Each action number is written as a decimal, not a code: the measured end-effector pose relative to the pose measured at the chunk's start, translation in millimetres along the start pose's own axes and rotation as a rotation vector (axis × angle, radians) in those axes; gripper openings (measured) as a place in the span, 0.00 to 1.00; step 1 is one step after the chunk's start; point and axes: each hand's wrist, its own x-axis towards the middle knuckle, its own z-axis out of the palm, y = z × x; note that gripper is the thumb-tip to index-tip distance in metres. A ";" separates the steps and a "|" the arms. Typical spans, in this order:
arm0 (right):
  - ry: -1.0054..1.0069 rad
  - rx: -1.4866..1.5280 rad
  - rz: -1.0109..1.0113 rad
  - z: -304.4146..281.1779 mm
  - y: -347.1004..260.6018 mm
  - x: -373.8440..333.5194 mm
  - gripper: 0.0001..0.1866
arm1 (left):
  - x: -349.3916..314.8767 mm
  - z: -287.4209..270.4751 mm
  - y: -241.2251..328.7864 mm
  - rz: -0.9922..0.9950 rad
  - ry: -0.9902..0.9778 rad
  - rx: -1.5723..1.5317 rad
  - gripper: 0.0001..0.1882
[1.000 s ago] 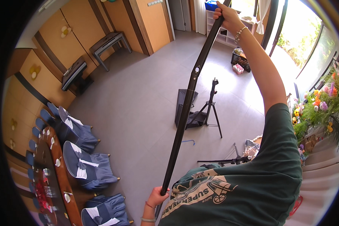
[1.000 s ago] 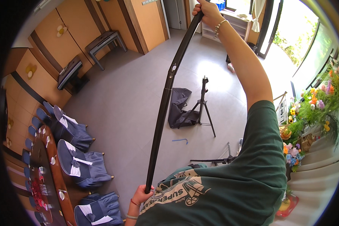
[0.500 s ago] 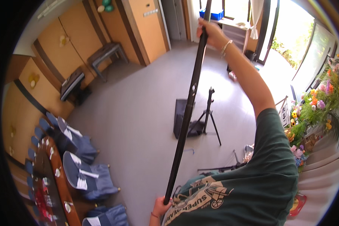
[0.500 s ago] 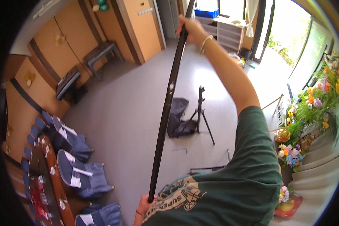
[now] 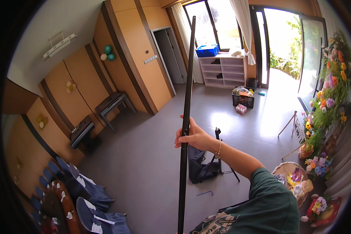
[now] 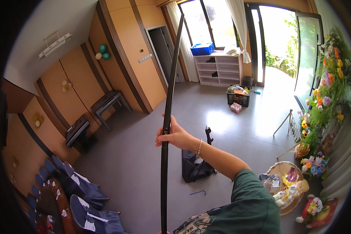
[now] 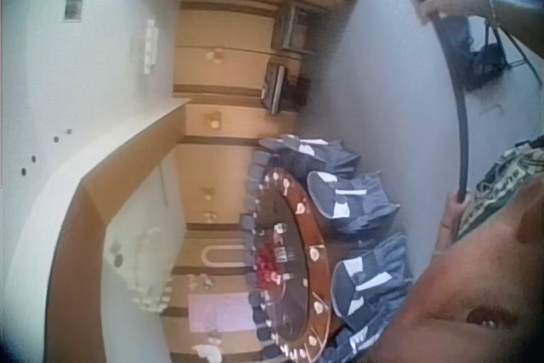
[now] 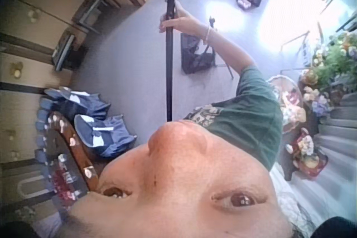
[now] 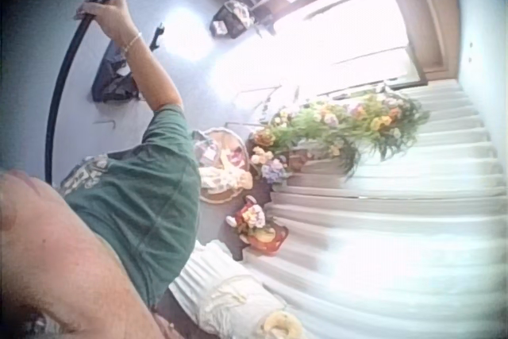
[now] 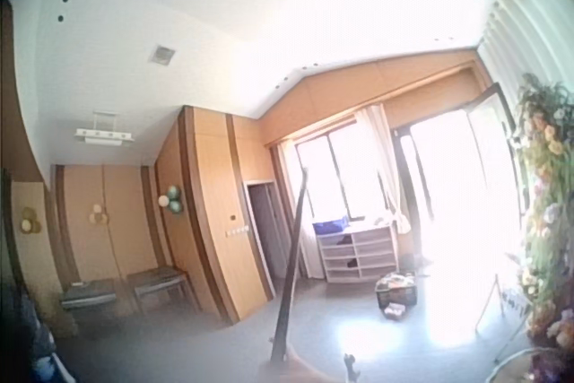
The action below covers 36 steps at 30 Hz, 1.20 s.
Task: The person assembles a tripod by connecting multiple black metal poles. They align and insert the poles into each other, tighten the joints, and extend the legs to form a stable base. The person handles the poles and joints by hand throughout the process.
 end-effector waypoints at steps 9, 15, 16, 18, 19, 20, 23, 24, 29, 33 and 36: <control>-0.019 -0.119 0.101 -2.1 4.7 2.4 0.37 | 2.3 -5.8 -12.2 -0.026 0.005 0.085 0.08; 0.037 -0.345 0.065 -23.3 -6.2 -0.7 0.25 | 6.5 14.7 29.5 0.177 -0.075 -0.006 0.07; -0.002 -0.350 0.077 -43.2 -14.9 -1.6 0.25 | 4.8 20.3 45.9 0.212 -0.052 -0.021 0.09; -0.016 -0.405 0.104 -95.2 -48.6 -2.7 0.24 | 15.4 40.6 53.6 0.232 -0.049 0.014 0.07; -0.015 -0.429 0.113 -123.5 -57.7 -7.9 0.24 | 12.6 49.3 66.1 0.358 -0.015 0.084 0.08; -0.029 -0.452 0.111 -146.1 -54.7 0.9 0.24 | 26.7 44.3 58.6 0.347 -0.001 0.092 0.09; -0.137 -0.536 0.094 -138.7 -29.4 22.6 0.21 | 33.3 61.4 45.8 0.337 0.077 0.101 0.09; -0.153 -0.577 0.062 -124.3 -32.5 18.9 0.19 | 41.6 65.3 42.9 0.312 0.080 0.093 0.09; -0.256 -2.072 -0.405 -65.5 -56.2 7.2 0.13 | 53.4 57.7 60.8 0.291 0.009 0.057 0.09; -0.208 -1.754 -0.403 -51.5 -50.3 10.5 0.15 | 67.6 54.7 50.3 0.321 -0.077 -0.033 0.10; -0.148 -1.376 -0.251 -59.0 -41.2 14.8 0.15 | 69.5 50.0 50.2 0.316 -0.118 -0.073 0.10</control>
